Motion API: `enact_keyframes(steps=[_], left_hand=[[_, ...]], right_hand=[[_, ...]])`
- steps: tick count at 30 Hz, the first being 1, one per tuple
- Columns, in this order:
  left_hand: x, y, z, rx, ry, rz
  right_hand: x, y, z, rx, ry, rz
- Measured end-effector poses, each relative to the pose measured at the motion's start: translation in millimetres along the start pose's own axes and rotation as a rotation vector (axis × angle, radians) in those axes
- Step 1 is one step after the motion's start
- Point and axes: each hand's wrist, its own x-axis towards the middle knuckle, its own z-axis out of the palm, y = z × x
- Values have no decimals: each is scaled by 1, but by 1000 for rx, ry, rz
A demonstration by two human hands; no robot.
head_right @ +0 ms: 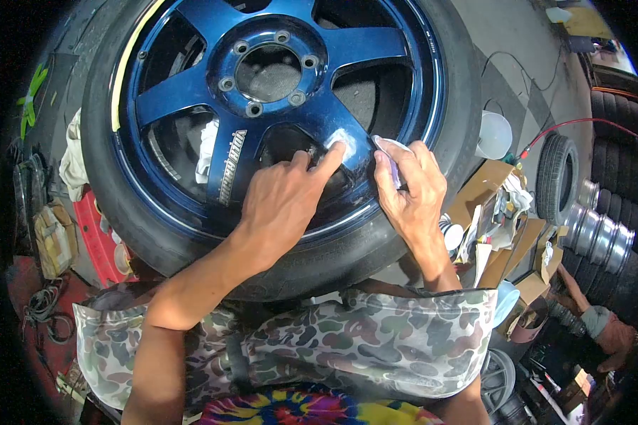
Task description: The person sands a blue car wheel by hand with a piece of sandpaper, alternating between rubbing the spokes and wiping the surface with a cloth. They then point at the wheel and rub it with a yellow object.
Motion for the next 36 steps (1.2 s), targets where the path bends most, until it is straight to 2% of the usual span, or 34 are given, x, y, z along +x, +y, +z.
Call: enact_keyframes(steps=[1,5,10,16,36], left_hand=[[-1,-1,2,44,62,37],[-3,-3,3,26,63,36],[2,0,3,-64,-69,-48],[5,3,-2,-36,-112,-63],[1,-3,2,-33,-102,-49]], right_hand=[[0,0,0,5,-2,5],[0,0,1,21,-5,10],[0,1,1,18,-14,15],[-1,-1,2,21,-26,40],[-2,0,2,16,-68,18]])
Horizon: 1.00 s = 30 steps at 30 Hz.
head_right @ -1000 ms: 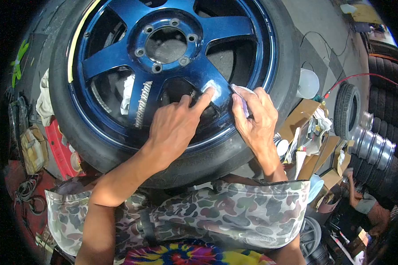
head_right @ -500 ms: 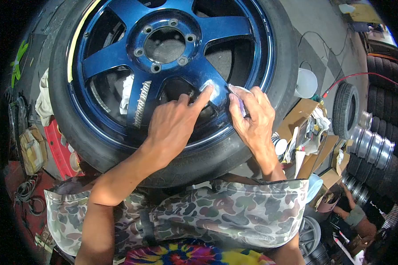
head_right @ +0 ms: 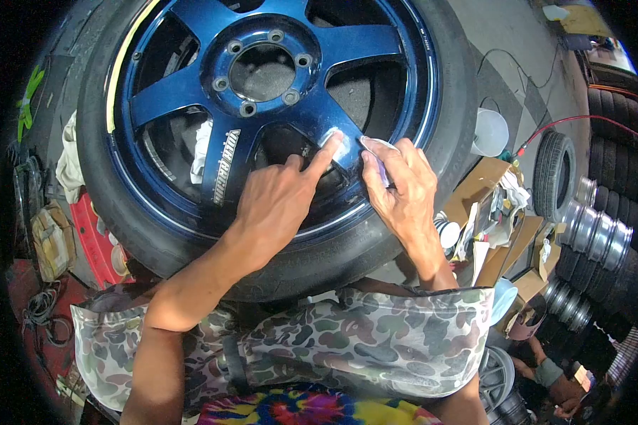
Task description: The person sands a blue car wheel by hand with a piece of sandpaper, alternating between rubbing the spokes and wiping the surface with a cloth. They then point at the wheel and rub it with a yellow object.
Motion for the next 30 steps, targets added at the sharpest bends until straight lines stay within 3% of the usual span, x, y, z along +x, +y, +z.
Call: enact_keyframes(steps=[7,11,13,18,20,24,26,28,30], left_hand=[[5,-23,-2,-192,185,75],[6,-27,-3,-235,131,40],[4,-25,-1,-229,-20,31],[5,-17,12,-279,-34,38],[9,-15,15,-455,-29,-124],[18,-17,33,-649,46,-149],[27,-17,32,-907,-108,-279],[30,-18,37,-1015,-76,-310],[30,-21,37,-1284,-191,-405]], right_hand=[[1,-4,1,-41,-107,-94],[7,-13,8,-70,-203,-146],[11,-14,11,-97,-216,-167],[17,-15,16,-148,-225,-194],[17,-18,17,-144,-229,-198],[20,-20,17,-140,-263,-190],[21,-17,22,-139,-238,-178],[17,-18,21,-139,-221,-195],[10,-17,25,-139,-209,-176]])
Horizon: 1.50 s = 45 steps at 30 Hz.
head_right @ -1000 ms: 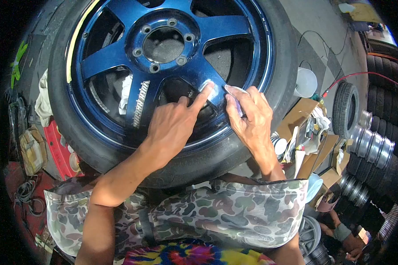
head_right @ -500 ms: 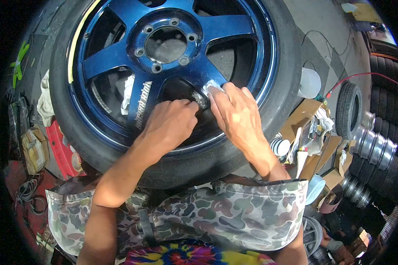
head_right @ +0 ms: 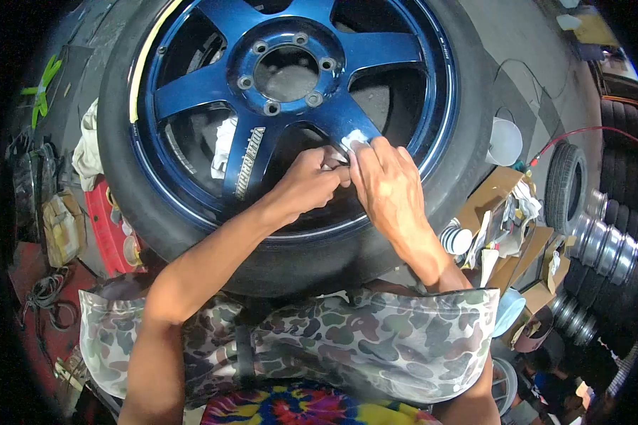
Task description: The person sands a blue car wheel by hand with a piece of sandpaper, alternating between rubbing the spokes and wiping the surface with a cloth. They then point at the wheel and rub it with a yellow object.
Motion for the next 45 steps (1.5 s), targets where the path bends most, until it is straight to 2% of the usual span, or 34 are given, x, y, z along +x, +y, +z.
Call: enact_keyframes(steps=[4,7,11,14,16,22,25,30,32,45], left_hand=[[1,-1,8,-193,-13,-66],[4,-7,3,-157,-16,20],[1,-5,8,-50,58,18],[2,-4,6,-24,37,-1],[1,-2,4,-23,41,3],[3,-4,6,21,58,-12],[2,-5,4,-33,49,0],[3,-8,7,-4,55,22],[1,-7,5,-8,55,23],[3,-9,8,23,46,38]], right_hand=[[10,5,-2,8,20,-5],[3,5,-3,-3,12,-23],[12,14,-4,-15,2,-75],[10,19,-7,-5,9,-133],[6,17,-13,3,-83,-92],[11,13,-8,-2,-9,-113],[5,9,-10,38,-55,-36],[11,12,-6,15,-2,-97],[6,7,-11,47,-48,-32],[13,9,-8,47,-41,-41]])
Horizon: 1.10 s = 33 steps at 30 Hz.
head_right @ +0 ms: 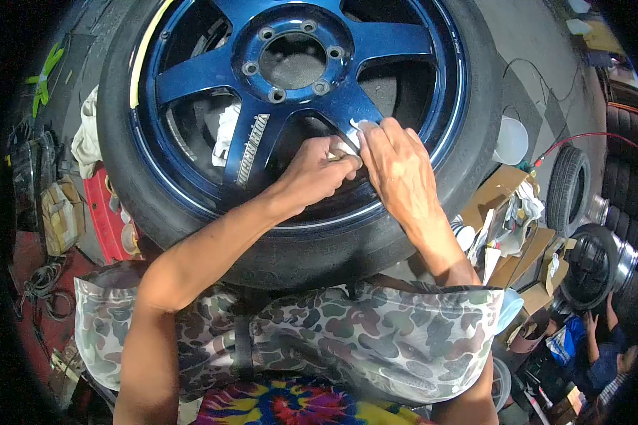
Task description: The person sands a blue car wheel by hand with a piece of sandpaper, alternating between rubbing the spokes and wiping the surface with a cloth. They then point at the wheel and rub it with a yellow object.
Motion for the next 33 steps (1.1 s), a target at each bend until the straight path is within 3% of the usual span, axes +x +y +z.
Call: enact_keyframes(steps=[21,33], left_hand=[[1,-2,-1,-13,60,72],[1,0,1,27,21,19]], right_hand=[[-1,3,-7,-12,-56,-33],[-2,-2,4,-13,69,14]])
